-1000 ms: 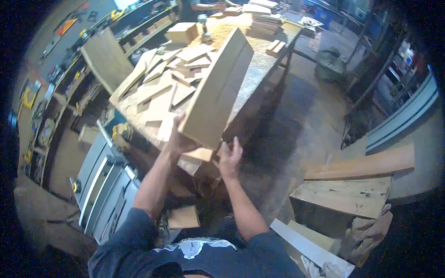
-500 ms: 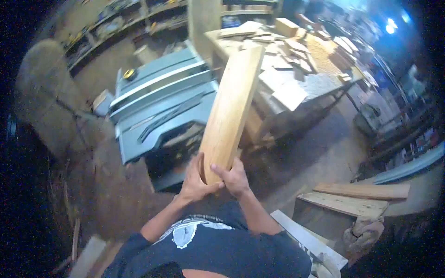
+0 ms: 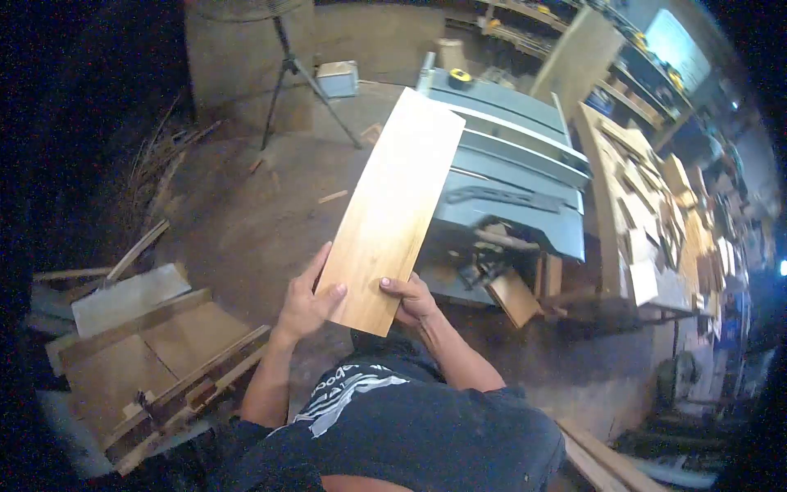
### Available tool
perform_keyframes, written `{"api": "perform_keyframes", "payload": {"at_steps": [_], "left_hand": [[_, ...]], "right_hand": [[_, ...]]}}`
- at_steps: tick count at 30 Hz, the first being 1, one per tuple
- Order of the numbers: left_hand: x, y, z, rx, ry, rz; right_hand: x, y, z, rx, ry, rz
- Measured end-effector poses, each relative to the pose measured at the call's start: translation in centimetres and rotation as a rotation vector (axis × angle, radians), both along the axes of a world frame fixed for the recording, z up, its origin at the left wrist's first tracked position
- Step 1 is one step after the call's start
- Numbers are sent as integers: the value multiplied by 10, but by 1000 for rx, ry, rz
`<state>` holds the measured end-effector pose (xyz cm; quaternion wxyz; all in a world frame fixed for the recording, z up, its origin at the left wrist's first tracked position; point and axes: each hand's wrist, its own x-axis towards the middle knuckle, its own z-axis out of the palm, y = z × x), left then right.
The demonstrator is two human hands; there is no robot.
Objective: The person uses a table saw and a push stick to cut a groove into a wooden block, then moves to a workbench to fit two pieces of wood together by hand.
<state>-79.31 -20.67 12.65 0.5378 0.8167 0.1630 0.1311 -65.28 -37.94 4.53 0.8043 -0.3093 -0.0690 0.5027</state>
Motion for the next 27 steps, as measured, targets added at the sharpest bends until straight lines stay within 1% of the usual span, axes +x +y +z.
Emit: {"api": "perform_keyframes", "payload": {"at_steps": [1, 3, 4, 5, 6, 7, 8, 10, 12, 13, 14, 15, 16, 17, 18, 20, 21, 22, 24, 25, 27], "left_hand": [[-3, 15, -5, 0, 2, 26], [-11, 48, -19, 165, -121, 73], [-11, 62, -26, 160, -115, 85], [-6, 77, -31, 214, -155, 107], [1, 94, -36, 269, -195, 127], [9, 104, -34, 300, -186, 134], [19, 130, -34, 308, -189, 133], [39, 176, -32, 332, -278, 141], [53, 221, -29, 300, -256, 114], [62, 246, -26, 274, -245, 103], [68, 261, -25, 273, -248, 96], [77, 285, -24, 238, -188, 79], [85, 306, -24, 201, -125, 56], [95, 328, -30, 137, -139, 44], [106, 348, -35, 130, -137, 9], [131, 381, -48, 19, -93, -42], [145, 396, -58, -153, -47, -89], [162, 415, -65, -160, -37, -144], [199, 452, -79, -168, 61, -263], [220, 470, -87, -167, 65, -312], [263, 505, -99, 26, 48, -478]], "right_hand": [[1, 24, -3, -25, 16, -14], [6, 77, -14, -58, 33, -16], [12, 101, -28, -96, 16, -56], [20, 126, -39, -129, -4, -100], [28, 149, -46, -131, -2, -94], [34, 165, -51, -169, -60, -120], [44, 194, -52, -199, -129, -150], [57, 237, -41, -204, -103, -187], [72, 276, -37, -284, -133, -185], [77, 298, -32, -279, -132, -195], [76, 309, -28, -271, -99, -248], [79, 326, -23, -271, -68, -304], [83, 341, -20, -280, -67, -318], [87, 357, -19, -311, -77, -361], [91, 372, -18, -341, -84, -414], [100, 395, -19, -380, -76, -512], [105, 404, -23, -442, -75, -565], [109, 416, -26, -504, -69, -621], [122, 440, -41, -532, -46, -744], [130, 451, -47, -562, -50, -789], [146, 479, -58, -594, -28, -881]]}}
